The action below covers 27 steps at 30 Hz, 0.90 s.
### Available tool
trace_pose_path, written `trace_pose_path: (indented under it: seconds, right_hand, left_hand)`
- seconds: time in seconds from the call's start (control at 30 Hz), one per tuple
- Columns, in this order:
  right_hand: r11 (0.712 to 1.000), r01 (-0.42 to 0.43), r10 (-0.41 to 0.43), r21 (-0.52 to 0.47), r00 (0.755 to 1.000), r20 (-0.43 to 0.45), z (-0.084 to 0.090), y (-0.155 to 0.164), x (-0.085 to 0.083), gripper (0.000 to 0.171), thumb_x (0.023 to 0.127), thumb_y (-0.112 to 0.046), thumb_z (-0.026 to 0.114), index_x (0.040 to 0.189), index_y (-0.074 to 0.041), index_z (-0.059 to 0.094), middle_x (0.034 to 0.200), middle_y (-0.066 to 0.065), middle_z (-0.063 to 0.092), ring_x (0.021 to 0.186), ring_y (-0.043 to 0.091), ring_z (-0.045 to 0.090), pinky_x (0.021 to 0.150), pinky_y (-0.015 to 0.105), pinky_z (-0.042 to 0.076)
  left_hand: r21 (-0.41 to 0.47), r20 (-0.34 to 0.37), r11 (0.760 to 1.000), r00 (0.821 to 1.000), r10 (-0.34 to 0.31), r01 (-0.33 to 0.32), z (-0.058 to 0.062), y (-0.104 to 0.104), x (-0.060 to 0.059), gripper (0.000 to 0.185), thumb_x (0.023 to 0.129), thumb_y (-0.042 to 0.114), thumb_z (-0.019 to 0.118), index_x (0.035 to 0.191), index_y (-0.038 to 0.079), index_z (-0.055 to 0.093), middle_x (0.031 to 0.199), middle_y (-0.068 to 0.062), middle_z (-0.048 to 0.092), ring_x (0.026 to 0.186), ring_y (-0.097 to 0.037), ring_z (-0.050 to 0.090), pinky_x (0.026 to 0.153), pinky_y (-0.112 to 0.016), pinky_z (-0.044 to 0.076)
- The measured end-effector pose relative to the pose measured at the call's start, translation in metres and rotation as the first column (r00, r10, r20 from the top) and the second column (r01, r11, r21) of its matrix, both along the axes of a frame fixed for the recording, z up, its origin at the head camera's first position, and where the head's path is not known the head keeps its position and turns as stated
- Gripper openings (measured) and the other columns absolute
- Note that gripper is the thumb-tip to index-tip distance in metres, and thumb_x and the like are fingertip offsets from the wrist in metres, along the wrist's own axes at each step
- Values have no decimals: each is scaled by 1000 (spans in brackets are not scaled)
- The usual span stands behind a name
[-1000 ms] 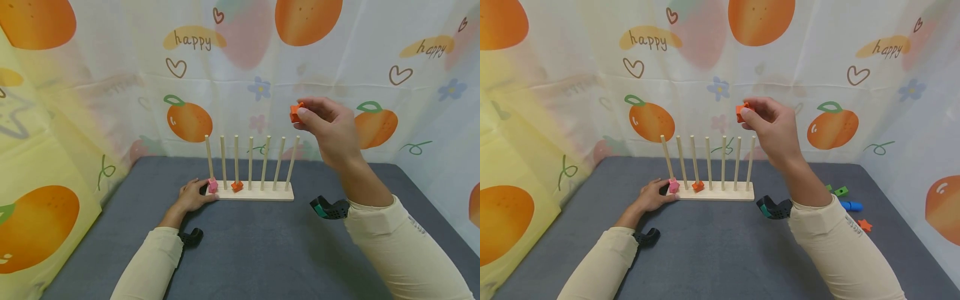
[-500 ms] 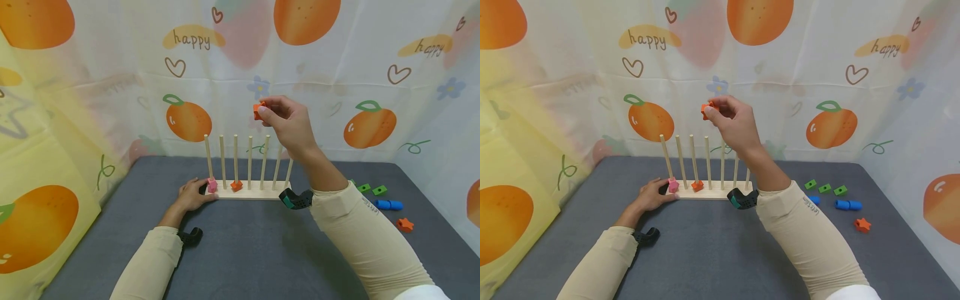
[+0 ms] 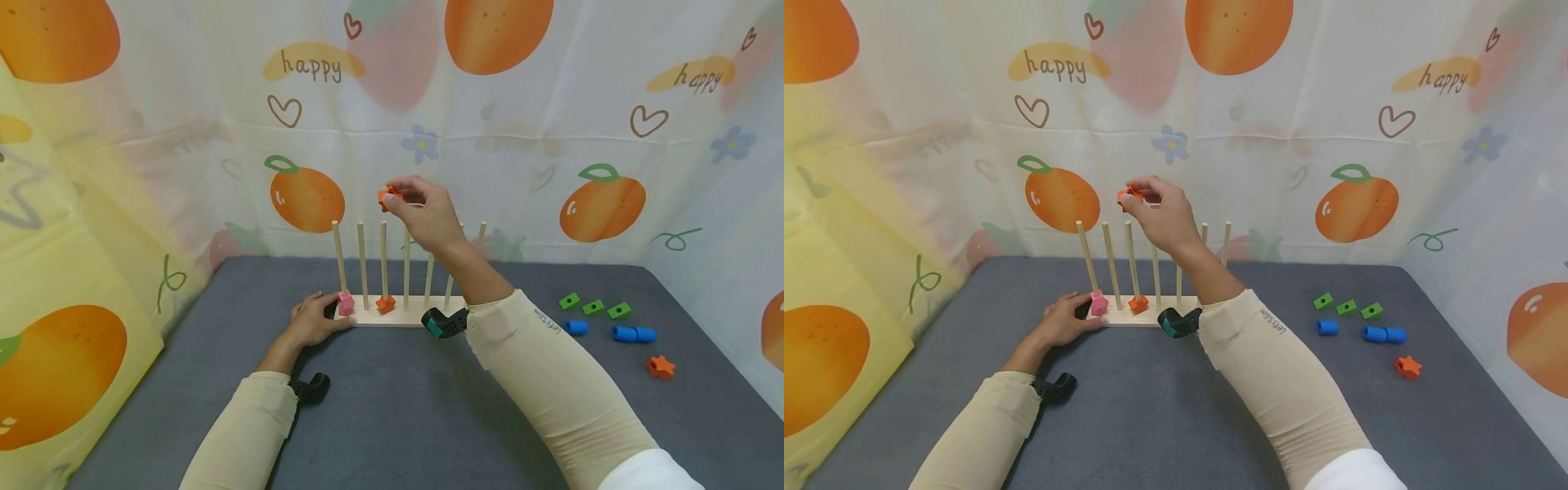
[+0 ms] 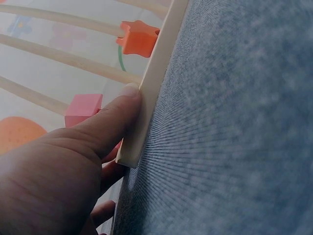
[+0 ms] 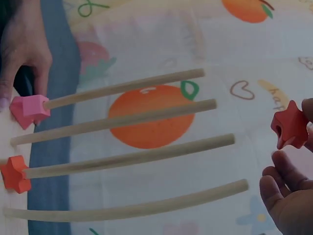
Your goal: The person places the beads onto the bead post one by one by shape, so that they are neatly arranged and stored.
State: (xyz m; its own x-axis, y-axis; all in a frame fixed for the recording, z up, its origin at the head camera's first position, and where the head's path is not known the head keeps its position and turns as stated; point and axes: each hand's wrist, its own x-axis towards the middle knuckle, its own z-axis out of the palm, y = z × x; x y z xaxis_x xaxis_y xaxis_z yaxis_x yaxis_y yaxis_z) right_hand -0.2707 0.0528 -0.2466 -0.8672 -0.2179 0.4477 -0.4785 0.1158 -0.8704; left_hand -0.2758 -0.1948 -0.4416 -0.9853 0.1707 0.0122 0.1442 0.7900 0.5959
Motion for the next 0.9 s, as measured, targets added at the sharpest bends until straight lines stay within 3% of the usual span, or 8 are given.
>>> trace_pose_path:
  seconds: [0.33,0.57,0.9]
  right_hand:
    - [999,4,-8,51,998,63,-20,-9,-8,27,95,-16,64,119,-4,65,100,7,65,97,23,60,80,34,46]
    - [1000,16,-16,-2,992,124,-35,-12,-10,28,95,-13,63,121,-5,65,104,8,66,98,21,60,85,36,47]
    - [988,78,-52,-135,981,186,-64,-18,-11,37,92,-13,67,128,-12,60,102,9,63,91,24,58,79,33,48]
  left_hand:
    - [-1,-16,1000,1000,-9,9,-1,0,1,77,82,44,76,142,5,49,140,-23,46,138,-39,22,105,-60,8]
    - [2,-18,1000,1000,-8,8,-2,1,2,77,81,44,76,142,5,49,139,-23,48,138,-40,22,105,-60,8]
    - [-1,-7,1000,1000,-3,3,-2,0,1,78,82,45,76,142,5,48,139,-23,48,138,-40,21,105,-60,7]
